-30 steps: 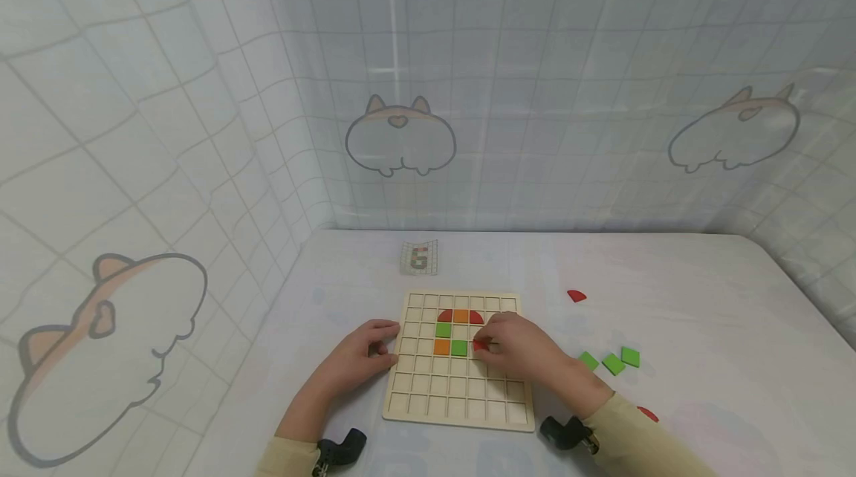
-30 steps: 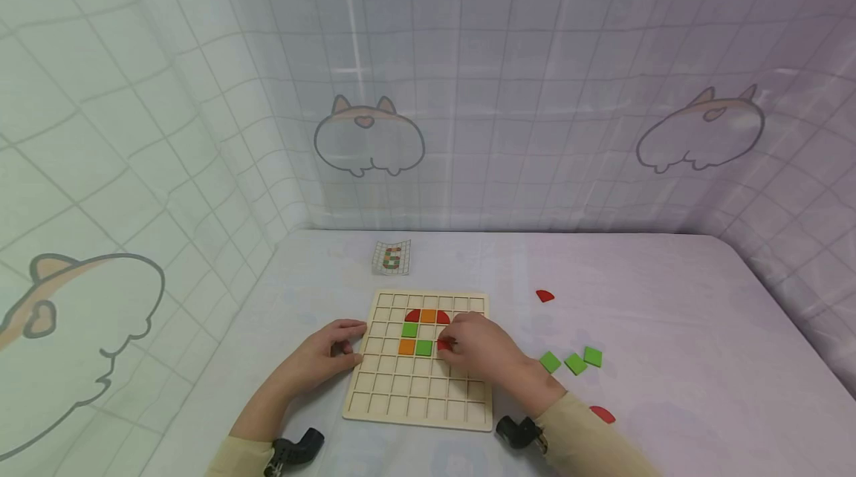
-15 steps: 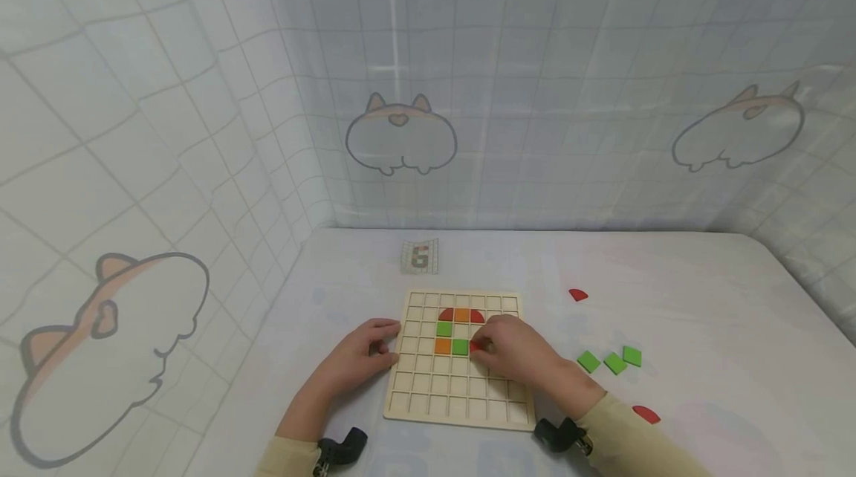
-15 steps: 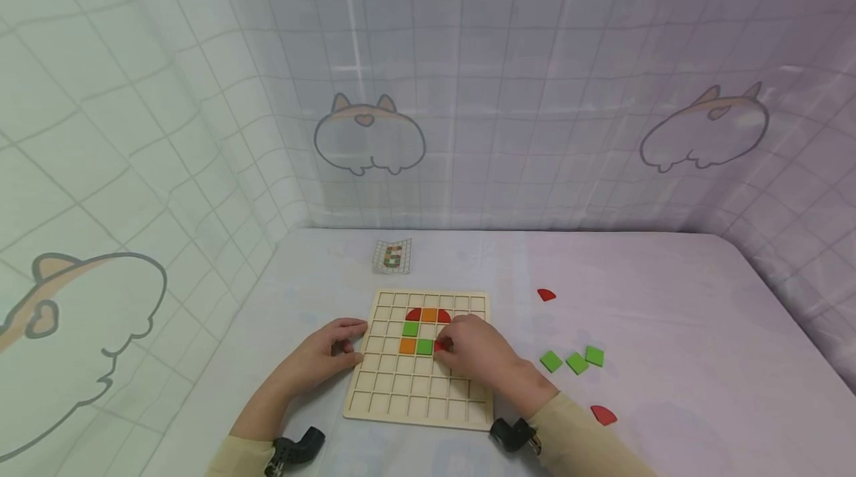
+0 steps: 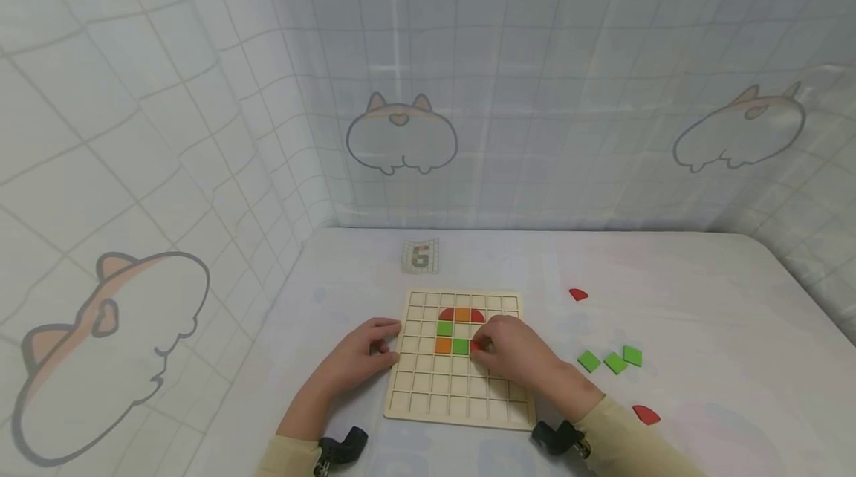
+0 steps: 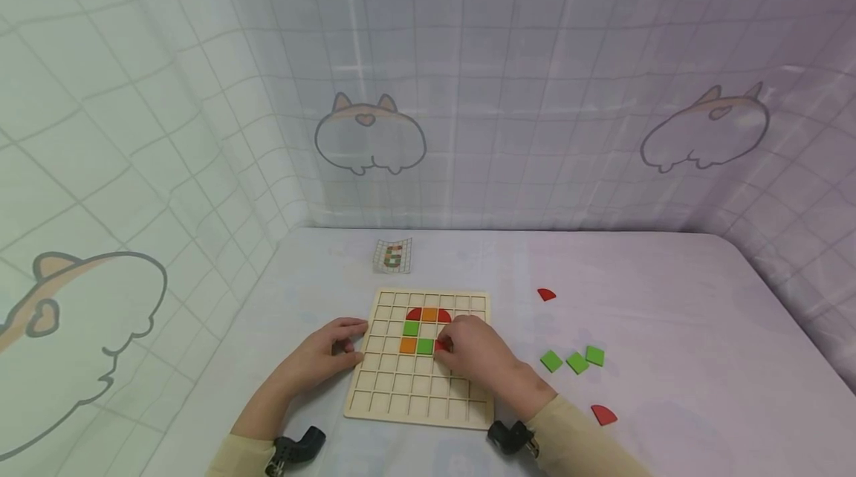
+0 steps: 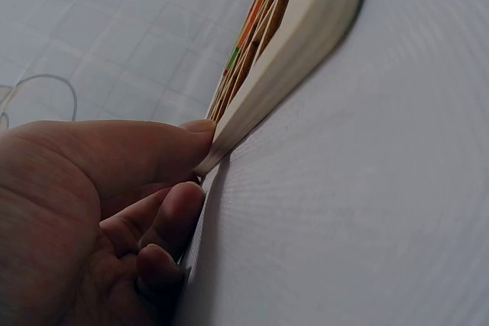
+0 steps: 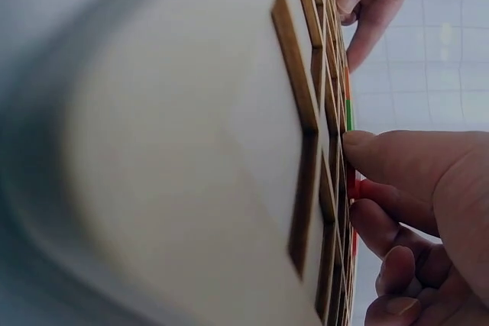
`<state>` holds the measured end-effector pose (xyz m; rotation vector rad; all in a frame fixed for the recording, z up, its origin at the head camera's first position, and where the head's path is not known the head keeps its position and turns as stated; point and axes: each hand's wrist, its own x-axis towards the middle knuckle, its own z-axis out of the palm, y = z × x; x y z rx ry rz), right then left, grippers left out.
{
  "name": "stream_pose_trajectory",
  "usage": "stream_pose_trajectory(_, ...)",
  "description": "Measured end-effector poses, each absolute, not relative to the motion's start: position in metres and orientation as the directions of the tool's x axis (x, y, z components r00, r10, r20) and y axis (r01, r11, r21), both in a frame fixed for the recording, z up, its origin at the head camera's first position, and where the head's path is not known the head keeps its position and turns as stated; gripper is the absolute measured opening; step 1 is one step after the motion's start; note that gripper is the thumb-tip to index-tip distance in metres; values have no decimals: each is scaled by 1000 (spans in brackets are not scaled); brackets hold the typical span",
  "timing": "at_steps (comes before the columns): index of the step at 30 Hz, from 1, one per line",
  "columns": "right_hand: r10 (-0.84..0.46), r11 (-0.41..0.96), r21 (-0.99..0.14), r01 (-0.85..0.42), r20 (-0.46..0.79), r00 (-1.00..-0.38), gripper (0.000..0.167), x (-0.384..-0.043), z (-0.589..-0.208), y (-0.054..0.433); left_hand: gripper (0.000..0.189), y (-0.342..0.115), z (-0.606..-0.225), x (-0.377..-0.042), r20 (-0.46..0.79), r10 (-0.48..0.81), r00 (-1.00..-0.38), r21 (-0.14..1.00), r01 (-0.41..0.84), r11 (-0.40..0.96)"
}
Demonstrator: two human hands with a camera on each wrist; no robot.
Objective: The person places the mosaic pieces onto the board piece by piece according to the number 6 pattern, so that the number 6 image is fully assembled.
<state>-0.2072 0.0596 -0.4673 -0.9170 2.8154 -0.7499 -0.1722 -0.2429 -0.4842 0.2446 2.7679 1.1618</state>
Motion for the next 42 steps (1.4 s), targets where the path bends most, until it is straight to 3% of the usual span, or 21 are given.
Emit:
stream_pose_trajectory(24, -569, 700, -474, -534, 80, -818, 21, -203, -468, 65, 53, -244, -484, -172, -48, 214, -976, 710, 117, 694)
stream_pose_trajectory(42, -411, 762, -530, -372, 49, -910, 29, -181, -457, 123, 54, -244, -484, -173, -52, 207, -977, 709, 110, 696)
